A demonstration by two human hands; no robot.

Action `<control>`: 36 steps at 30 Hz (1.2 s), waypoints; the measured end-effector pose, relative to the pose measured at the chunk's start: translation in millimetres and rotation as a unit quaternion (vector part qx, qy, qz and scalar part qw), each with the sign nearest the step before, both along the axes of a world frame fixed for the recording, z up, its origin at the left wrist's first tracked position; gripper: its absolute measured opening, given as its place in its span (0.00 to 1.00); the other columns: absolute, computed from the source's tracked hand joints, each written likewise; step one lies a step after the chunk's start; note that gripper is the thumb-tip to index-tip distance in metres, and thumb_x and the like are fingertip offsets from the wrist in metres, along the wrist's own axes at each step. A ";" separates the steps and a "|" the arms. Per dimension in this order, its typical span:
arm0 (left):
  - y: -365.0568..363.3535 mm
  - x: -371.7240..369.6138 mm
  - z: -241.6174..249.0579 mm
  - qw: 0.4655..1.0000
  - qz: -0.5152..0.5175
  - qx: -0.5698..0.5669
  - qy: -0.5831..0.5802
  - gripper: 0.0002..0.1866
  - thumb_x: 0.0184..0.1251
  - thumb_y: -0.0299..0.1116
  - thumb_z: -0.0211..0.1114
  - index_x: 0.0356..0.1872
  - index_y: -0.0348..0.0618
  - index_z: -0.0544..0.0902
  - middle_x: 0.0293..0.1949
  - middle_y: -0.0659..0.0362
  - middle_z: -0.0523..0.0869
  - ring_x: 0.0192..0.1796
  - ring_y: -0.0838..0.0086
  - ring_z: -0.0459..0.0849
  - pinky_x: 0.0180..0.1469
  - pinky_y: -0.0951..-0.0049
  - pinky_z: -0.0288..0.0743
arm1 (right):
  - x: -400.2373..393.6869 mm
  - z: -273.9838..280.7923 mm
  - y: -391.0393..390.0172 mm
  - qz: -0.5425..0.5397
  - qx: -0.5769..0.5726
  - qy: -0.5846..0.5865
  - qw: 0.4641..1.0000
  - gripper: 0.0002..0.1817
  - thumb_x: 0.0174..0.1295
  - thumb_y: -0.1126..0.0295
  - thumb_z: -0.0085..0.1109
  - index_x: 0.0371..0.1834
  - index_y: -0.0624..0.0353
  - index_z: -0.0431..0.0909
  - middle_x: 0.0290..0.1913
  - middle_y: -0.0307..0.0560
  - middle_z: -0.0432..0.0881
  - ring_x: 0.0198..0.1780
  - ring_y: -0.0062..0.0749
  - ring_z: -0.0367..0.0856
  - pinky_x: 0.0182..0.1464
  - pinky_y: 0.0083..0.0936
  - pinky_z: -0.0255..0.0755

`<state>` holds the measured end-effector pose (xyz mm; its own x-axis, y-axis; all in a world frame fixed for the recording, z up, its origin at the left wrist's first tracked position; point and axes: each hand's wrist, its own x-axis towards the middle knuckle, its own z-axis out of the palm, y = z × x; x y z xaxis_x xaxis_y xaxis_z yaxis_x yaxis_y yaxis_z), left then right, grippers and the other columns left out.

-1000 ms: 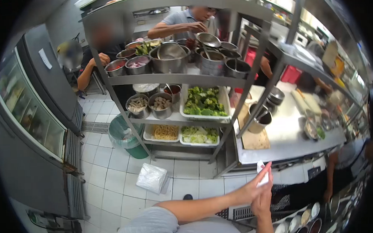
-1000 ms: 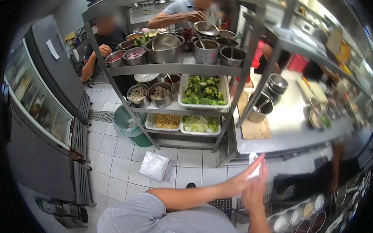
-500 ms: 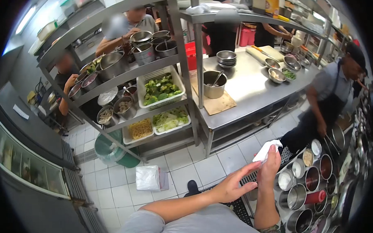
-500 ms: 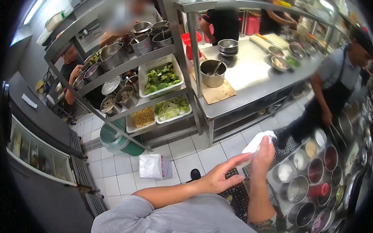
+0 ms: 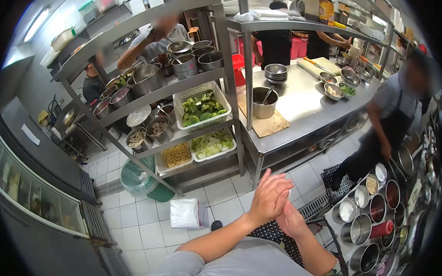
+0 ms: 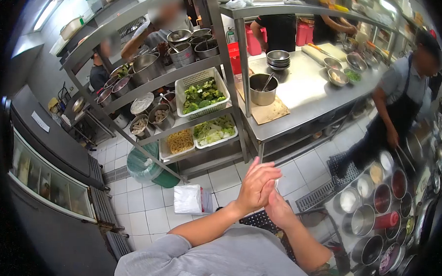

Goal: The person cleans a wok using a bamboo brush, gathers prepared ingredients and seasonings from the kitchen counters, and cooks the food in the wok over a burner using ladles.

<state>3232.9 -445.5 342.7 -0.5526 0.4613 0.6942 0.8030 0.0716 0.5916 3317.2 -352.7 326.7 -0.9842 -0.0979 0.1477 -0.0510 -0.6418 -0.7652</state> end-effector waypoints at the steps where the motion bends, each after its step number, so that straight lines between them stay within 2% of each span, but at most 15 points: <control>1: -4.3 -6.3 -4.3 0.999 -0.027 0.030 -0.017 0.09 0.65 0.31 0.54 0.38 0.43 0.81 0.39 0.52 0.83 0.45 0.60 0.82 0.54 0.57 0.70 | 0.1 -1.6 1.0 0.017 0.106 0.013 0.994 0.32 0.72 0.53 0.33 0.71 0.65 0.47 0.69 0.52 0.55 0.72 0.32 0.48 0.71 0.31 0.47; 5: -48.2 -30.3 -14.7 0.978 -0.065 -0.025 -0.197 0.12 0.68 0.33 0.51 0.32 0.40 0.81 0.26 0.56 0.83 0.28 0.69 0.83 0.33 0.73 0.75 | -11.6 6.9 -14.0 0.065 0.316 0.011 0.946 0.31 0.72 0.57 0.38 0.69 0.68 0.49 0.68 0.53 0.58 0.68 0.34 0.60 0.67 0.30 0.55; 8: -98.3 -60.5 -41.1 0.958 -0.033 -0.030 -0.282 0.16 0.70 0.36 0.50 0.27 0.38 0.80 0.17 0.57 0.79 0.19 0.78 0.77 0.23 0.75 0.69 | -33.5 9.9 -55.9 0.087 0.442 -0.057 0.891 0.26 0.67 0.69 0.45 0.68 0.60 0.57 0.51 0.51 0.80 0.48 0.39 0.81 0.52 0.27 0.71; 10: -146.2 -87.0 -60.0 0.939 0.079 -0.026 -0.333 0.17 0.69 0.39 0.51 0.31 0.35 0.79 0.23 0.47 0.80 0.26 0.59 0.80 0.30 0.66 0.71 | -51.6 -9.1 -92.0 0.074 0.522 -0.002 0.850 0.24 0.66 0.70 0.46 0.66 0.57 0.61 0.49 0.50 0.81 0.48 0.38 0.81 0.51 0.27 0.71; 13: -244.5 -133.4 -134.8 0.896 0.279 -0.098 -0.332 0.25 0.71 0.48 0.44 0.29 0.35 0.79 0.28 0.42 0.80 0.35 0.49 0.79 0.39 0.57 0.70 | -70.1 -28.9 -139.1 0.074 0.595 0.030 0.800 0.21 0.63 0.71 0.49 0.61 0.53 0.69 0.48 0.52 0.81 0.47 0.41 0.81 0.51 0.28 0.72; 16: -356.5 -127.0 -228.4 0.787 0.444 -0.148 -0.403 0.23 0.70 0.49 0.45 0.38 0.37 0.76 0.35 0.38 0.80 0.41 0.41 0.77 0.44 0.52 0.69 | -86.5 -47.5 -155.4 0.136 0.567 -0.064 0.810 0.23 0.59 0.68 0.55 0.59 0.57 0.70 0.47 0.55 0.81 0.47 0.44 0.81 0.49 0.30 0.73; 18: -443.4 -104.0 -356.6 0.694 0.422 -0.056 -0.580 0.16 0.62 0.37 0.52 0.45 0.34 0.74 0.37 0.44 0.83 0.43 0.55 0.82 0.41 0.58 0.72 | -93.0 -54.1 -157.9 0.123 0.609 -0.091 0.778 0.23 0.59 0.67 0.56 0.58 0.59 0.71 0.45 0.55 0.81 0.46 0.45 0.81 0.48 0.31 0.73; 20: -475.7 -71.4 -296.8 0.568 0.364 0.013 -0.738 0.10 0.61 0.30 0.53 0.39 0.34 0.75 0.29 0.53 0.80 0.32 0.65 0.80 0.30 0.63 0.73 | -100.5 -65.1 -154.7 0.094 0.653 -0.114 0.743 0.22 0.58 0.67 0.56 0.57 0.61 0.71 0.44 0.56 0.82 0.45 0.46 0.81 0.48 0.32 0.73; 23: -532.3 -59.5 -352.0 0.506 0.384 0.151 -0.758 0.14 0.60 0.31 0.54 0.44 0.35 0.75 0.39 0.53 0.80 0.36 0.72 0.79 0.33 0.72 0.75 | -98.5 -86.2 -153.0 0.050 0.697 -0.132 0.703 0.21 0.57 0.68 0.57 0.54 0.62 0.73 0.39 0.54 0.83 0.37 0.40 0.83 0.44 0.28 0.75; 27: -574.9 -144.8 -313.3 0.566 0.432 0.345 -0.611 0.14 0.65 0.35 0.59 0.45 0.35 0.75 0.44 0.52 0.80 0.44 0.69 0.81 0.43 0.71 0.79 | -96.7 -94.3 -168.9 0.090 0.695 -0.193 0.687 0.21 0.57 0.65 0.57 0.53 0.62 0.74 0.40 0.57 0.82 0.42 0.50 0.81 0.46 0.36 0.74; 29: -601.4 -202.1 -297.1 0.630 0.268 0.516 -0.515 0.23 0.67 0.43 0.58 0.57 0.38 0.69 0.52 0.48 0.76 0.52 0.65 0.78 0.52 0.68 0.76 | -94.3 -103.8 -172.8 0.069 0.690 -0.207 0.690 0.21 0.57 0.64 0.57 0.53 0.62 0.74 0.40 0.57 0.82 0.42 0.51 0.81 0.46 0.36 0.74; 31: -596.4 -243.3 -243.8 0.569 0.281 0.531 -0.562 0.32 0.68 0.49 0.55 0.66 0.44 0.58 0.60 0.48 0.70 0.56 0.62 0.74 0.59 0.64 0.69 | -97.1 -105.9 -175.5 0.110 0.710 -0.150 0.679 0.22 0.58 0.63 0.57 0.54 0.62 0.73 0.40 0.55 0.83 0.41 0.46 0.82 0.46 0.33 0.74; 33: -608.0 -274.3 -267.2 0.609 0.221 0.466 -0.603 0.38 0.68 0.53 0.53 0.71 0.49 0.46 0.66 0.48 0.62 0.60 0.61 0.71 0.62 0.66 0.65 | -99.0 -101.0 -176.5 0.076 0.705 -0.185 0.680 0.23 0.58 0.62 0.57 0.54 0.62 0.73 0.40 0.56 0.83 0.42 0.47 0.82 0.46 0.34 0.74; 35: -577.7 -275.7 -279.7 0.629 0.340 0.350 -0.605 0.31 0.68 0.51 0.53 0.65 0.47 0.58 0.55 0.51 0.73 0.49 0.65 0.77 0.50 0.71 0.72 | -90.7 -103.4 -169.2 0.058 0.695 -0.209 0.686 0.23 0.58 0.61 0.57 0.55 0.62 0.73 0.41 0.56 0.83 0.43 0.49 0.81 0.47 0.35 0.74; 36: -577.8 -274.8 -312.2 0.671 0.309 0.261 -0.622 0.19 0.69 0.47 0.53 0.51 0.45 0.69 0.37 0.59 0.78 0.35 0.72 0.76 0.34 0.73 0.70 | -84.9 -106.9 -163.7 0.037 0.692 -0.223 0.686 0.23 0.59 0.61 0.56 0.55 0.62 0.73 0.41 0.56 0.83 0.43 0.48 0.81 0.47 0.34 0.74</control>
<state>2958.0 -1023.3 30.5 -0.8280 -0.2492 -0.5023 -0.4217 -0.3137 0.8508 3232.3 -516.4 219.8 -0.8861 0.1060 -0.4512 0.3790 0.7260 -0.5739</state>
